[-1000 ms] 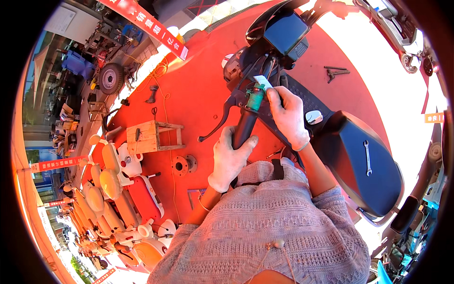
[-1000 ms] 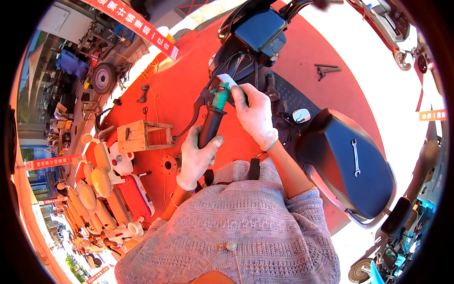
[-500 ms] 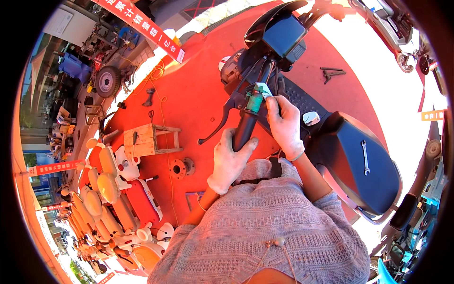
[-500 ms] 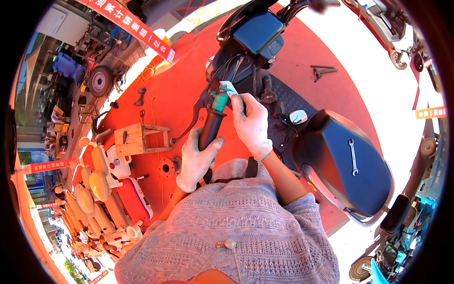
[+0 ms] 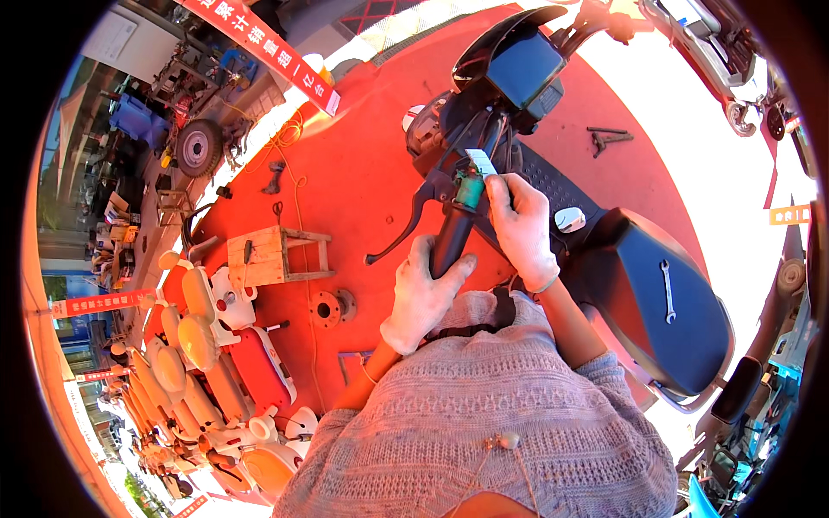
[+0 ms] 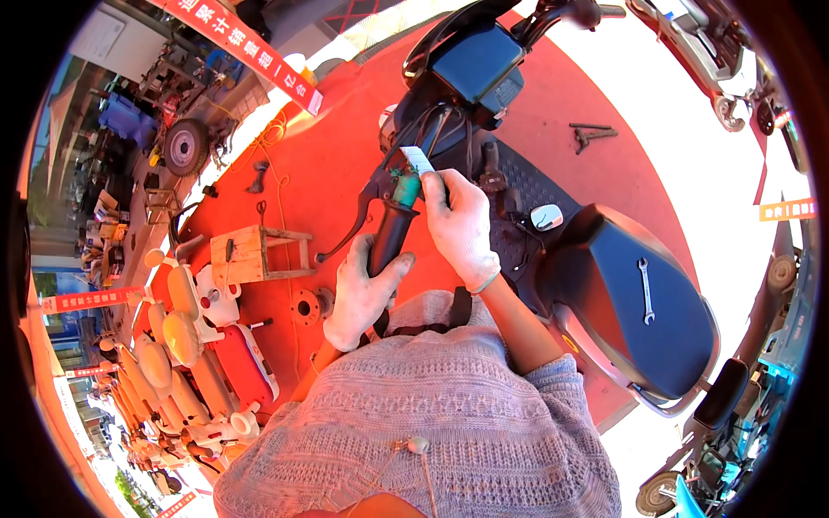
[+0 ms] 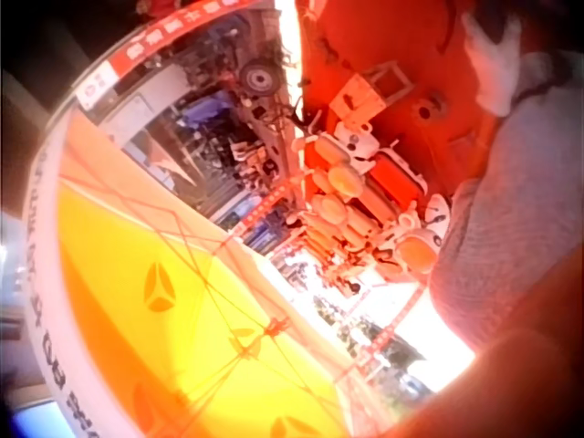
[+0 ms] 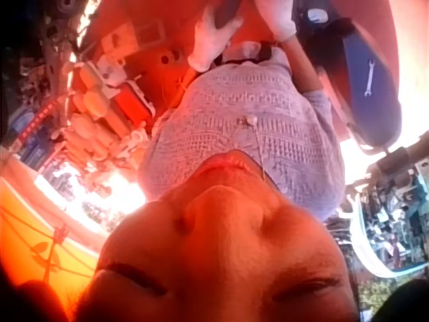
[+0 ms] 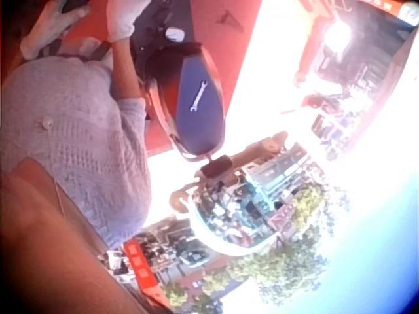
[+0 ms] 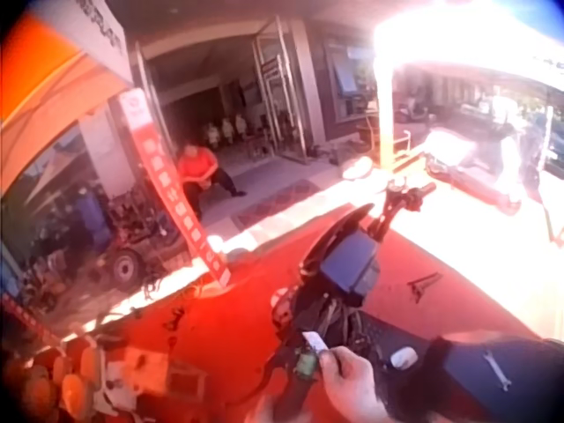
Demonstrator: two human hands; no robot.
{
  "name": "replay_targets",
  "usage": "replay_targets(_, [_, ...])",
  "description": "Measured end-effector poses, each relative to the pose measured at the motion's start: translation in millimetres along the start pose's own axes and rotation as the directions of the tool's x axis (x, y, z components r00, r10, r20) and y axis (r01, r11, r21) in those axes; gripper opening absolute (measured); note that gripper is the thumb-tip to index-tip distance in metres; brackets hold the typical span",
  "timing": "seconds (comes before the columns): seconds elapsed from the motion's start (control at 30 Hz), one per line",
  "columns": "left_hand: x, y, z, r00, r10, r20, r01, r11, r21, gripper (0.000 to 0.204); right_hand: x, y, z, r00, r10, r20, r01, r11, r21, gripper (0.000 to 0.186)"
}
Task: The person uses a power drill to remove screws from the seat of a scooter and lifts the seat off. They then use a screwdriver to remove screws from the handlebar assembly and manipulate the wiring and components underneath the handlebars.
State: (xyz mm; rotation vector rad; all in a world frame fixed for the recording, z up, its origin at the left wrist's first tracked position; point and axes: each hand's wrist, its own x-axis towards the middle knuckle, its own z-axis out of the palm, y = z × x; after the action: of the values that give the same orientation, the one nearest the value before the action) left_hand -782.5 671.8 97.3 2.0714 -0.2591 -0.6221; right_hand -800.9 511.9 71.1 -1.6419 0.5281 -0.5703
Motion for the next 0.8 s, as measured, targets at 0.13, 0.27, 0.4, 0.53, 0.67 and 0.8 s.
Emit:
replay_targets(0.13, [-2.6,4.3,-3.7,1.000,-0.008,-0.003,0.008,0.993,0.115,0.052,1.2,-9.2,-11.5,0.987,0.088,0.134,-0.101,0.990,0.097,0.026])
replay_targets(0.27, [18.9,26.4,-16.8,0.790,0.586,-0.181,-0.533,0.802,0.271,0.053,7.6,-19.7,-29.0,0.991,0.063,-0.117,-0.025,0.954,0.298,0.026])
replay_targets(0.4, [66.3,76.7,-30.6,0.760,0.629,0.166,-0.640,0.677,0.365,0.036,11.9,-26.1,-38.4,0.992,0.097,-0.080,-0.067,0.946,0.317,0.025])
replay_targets(0.53, [107.0,91.5,-39.0,0.632,0.603,0.487,-0.773,0.536,0.340,0.029,11.7,-26.1,-40.5,0.986,0.166,-0.020,-0.149,0.930,0.337,0.026])
replay_targets(0.67, [109.1,80.1,-27.0,0.736,0.603,0.308,-0.670,0.714,0.203,0.015,11.2,-18.8,-42.4,0.986,0.165,0.032,-0.164,0.912,0.376,0.026])
replay_targets(0.8, [109.3,42.9,-16.5,0.903,0.430,0.014,-0.430,0.903,-0.026,0.015,9.5,-14.5,-36.8,0.981,0.149,0.125,-0.182,0.932,0.314,0.024])
